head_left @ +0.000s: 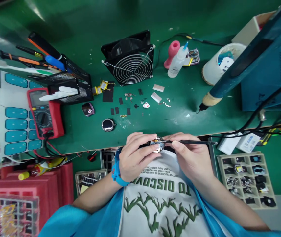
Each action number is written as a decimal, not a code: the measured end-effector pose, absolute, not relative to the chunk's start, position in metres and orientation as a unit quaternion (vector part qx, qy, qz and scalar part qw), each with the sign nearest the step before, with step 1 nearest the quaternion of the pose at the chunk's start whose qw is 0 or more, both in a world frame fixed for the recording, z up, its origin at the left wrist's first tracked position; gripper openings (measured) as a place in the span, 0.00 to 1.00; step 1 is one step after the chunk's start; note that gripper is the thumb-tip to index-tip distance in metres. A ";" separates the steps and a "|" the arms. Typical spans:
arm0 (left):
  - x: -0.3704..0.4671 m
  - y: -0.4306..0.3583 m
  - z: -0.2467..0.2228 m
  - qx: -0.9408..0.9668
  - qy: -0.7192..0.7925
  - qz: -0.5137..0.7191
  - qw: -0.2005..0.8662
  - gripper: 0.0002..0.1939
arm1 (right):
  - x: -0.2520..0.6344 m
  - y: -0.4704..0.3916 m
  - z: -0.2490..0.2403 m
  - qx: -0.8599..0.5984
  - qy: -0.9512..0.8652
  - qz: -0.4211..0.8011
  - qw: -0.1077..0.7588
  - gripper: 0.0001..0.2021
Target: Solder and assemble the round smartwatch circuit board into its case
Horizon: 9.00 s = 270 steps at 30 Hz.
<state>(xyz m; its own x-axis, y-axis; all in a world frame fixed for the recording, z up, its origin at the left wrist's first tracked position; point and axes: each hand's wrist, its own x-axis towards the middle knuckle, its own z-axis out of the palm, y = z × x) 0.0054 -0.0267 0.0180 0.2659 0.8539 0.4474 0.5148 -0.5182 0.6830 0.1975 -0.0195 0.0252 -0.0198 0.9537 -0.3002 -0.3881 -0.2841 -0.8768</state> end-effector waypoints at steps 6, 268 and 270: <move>-0.012 -0.021 -0.007 0.815 0.454 0.325 0.154 0.08 | 0.208 -0.015 0.013 -0.510 -0.433 0.570 0.477 0.06; 0.000 -0.022 -0.029 0.806 0.502 0.302 0.089 0.10 | 0.149 0.060 0.048 -0.305 -0.607 0.447 0.583 0.25; 0.000 -0.022 -0.028 0.806 0.502 0.302 0.087 0.10 | 0.149 0.061 0.047 -0.303 -0.610 0.445 0.582 0.23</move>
<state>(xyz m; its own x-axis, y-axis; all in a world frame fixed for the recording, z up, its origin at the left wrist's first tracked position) -0.0002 -0.0217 -0.0279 0.3135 0.8620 0.3984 0.7568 -0.4802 0.4435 0.1490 0.0609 0.0472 -0.1398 0.8870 0.4400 -0.1479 0.4207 -0.8951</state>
